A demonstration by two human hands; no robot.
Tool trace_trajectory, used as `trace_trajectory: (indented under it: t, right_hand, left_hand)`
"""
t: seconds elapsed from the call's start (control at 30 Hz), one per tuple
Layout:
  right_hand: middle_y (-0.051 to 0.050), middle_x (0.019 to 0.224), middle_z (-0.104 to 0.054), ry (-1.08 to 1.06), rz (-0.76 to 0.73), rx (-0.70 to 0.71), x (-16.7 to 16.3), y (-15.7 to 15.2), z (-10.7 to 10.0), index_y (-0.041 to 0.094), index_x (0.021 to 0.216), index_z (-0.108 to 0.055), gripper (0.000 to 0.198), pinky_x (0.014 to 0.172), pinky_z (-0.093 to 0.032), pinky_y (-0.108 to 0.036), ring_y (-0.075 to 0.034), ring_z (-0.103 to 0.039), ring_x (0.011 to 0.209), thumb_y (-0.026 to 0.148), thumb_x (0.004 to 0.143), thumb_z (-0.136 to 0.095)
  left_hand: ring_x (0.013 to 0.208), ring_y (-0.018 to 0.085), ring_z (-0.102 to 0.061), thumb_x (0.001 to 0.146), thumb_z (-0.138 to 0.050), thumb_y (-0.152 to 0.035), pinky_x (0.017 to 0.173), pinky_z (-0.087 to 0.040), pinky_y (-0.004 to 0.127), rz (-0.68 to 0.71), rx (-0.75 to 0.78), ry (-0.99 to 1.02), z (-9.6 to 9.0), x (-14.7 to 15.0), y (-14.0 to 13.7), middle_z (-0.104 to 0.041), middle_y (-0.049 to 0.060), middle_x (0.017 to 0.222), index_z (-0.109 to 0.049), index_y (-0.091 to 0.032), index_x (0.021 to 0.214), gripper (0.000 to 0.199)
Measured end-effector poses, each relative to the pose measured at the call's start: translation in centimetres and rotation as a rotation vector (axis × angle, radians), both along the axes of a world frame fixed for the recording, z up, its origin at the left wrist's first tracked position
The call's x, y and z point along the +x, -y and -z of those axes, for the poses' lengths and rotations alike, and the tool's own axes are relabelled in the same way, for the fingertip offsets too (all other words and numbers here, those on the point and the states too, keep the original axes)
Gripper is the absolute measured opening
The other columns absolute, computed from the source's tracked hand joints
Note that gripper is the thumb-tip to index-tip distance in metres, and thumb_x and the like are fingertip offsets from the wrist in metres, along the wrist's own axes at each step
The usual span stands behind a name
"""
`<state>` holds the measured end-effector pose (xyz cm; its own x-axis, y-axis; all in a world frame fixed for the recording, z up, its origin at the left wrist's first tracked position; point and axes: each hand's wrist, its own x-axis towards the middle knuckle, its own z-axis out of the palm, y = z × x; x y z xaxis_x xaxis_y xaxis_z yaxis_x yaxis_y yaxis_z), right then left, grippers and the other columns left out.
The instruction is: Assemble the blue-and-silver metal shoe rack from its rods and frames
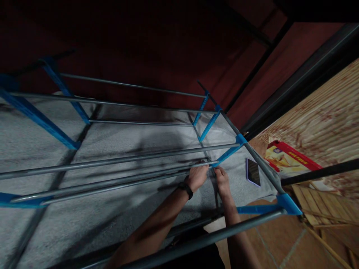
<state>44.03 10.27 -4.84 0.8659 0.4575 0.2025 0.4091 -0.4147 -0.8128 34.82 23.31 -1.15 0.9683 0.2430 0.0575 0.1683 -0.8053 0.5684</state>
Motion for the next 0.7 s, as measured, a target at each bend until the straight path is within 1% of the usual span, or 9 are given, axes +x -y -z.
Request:
trace_trajectory:
  t: [0.1, 0.17, 0.37, 0.47, 0.6, 0.7]
  right_hand:
    - [-0.009, 0.098, -0.071, 0.013, 0.038, -0.001, -0.5, -0.2, 0.3, 0.019, 0.092, -0.068, 0.035, 0.089, -0.044, -0.037, -0.025, -0.06, 0.094, 0.039, 0.084, -0.041]
    - [-0.009, 0.099, -0.07, 0.047, 0.052, -0.023, -0.9, -0.5, 0.5, 0.019, 0.092, -0.068, 0.034, 0.09, -0.044, -0.037, -0.025, -0.059, 0.095, 0.037, 0.084, -0.04]
    - [-0.01, 0.097, -0.067, 0.125, 0.085, -0.065, -1.9, -1.1, 0.6, 0.02, 0.093, -0.067, 0.033, 0.091, -0.043, -0.037, -0.025, -0.058, 0.095, 0.032, 0.084, -0.038]
    - [-0.009, 0.095, -0.066, 0.14, 0.085, -0.075, -2.1, -1.2, 0.6, 0.021, 0.09, -0.065, 0.029, 0.092, -0.043, -0.037, -0.025, -0.057, 0.093, 0.031, 0.084, -0.039]
    - [-0.009, 0.094, -0.064, 0.126, 0.113, -0.065, -2.2, -1.4, 0.7, 0.021, 0.089, -0.064, 0.026, 0.091, -0.042, -0.038, -0.026, -0.056, 0.094, 0.031, 0.083, -0.041]
    - [-0.009, 0.095, -0.064, 0.086, 0.106, -0.036, -2.1, -1.2, 0.8, 0.02, 0.091, -0.065, 0.028, 0.089, -0.043, -0.038, -0.025, -0.056, 0.093, 0.032, 0.082, -0.041]
  left_hand:
    - [0.111, 0.022, -0.063, 0.095, -0.039, -0.012, 0.094, -0.048, 0.033, -0.009, -0.002, -0.014, -0.2, 0.0, 0.0, -0.067, 0.011, 0.118, -0.062, -0.02, 0.119, 0.034]
    - [0.109, 0.023, -0.064, 0.094, -0.038, -0.009, 0.093, -0.049, 0.033, -0.014, 0.005, -0.027, 0.0, 0.2, 0.0, -0.067, 0.011, 0.116, -0.062, -0.02, 0.118, 0.036]
    - [0.107, 0.023, -0.064, 0.094, -0.039, -0.01, 0.09, -0.05, 0.033, -0.038, 0.029, 0.001, 1.1, 0.6, 0.2, -0.067, 0.011, 0.115, -0.064, -0.019, 0.109, 0.031]
    - [0.107, 0.024, -0.064, 0.094, -0.039, -0.009, 0.089, -0.051, 0.035, -0.043, 0.037, 0.011, 1.4, 0.7, 0.3, -0.067, 0.012, 0.115, -0.063, -0.019, 0.108, 0.03]
    - [0.106, 0.025, -0.065, 0.094, -0.039, -0.01, 0.091, -0.051, 0.037, -0.037, 0.034, 0.009, 1.2, 0.9, 0.2, -0.068, 0.013, 0.114, -0.063, -0.017, 0.11, 0.029]
    - [0.111, 0.025, -0.063, 0.096, -0.038, -0.013, 0.095, -0.05, 0.037, -0.015, 0.042, 0.028, 0.5, 0.7, 0.2, -0.066, 0.014, 0.121, -0.061, -0.016, 0.115, 0.03]
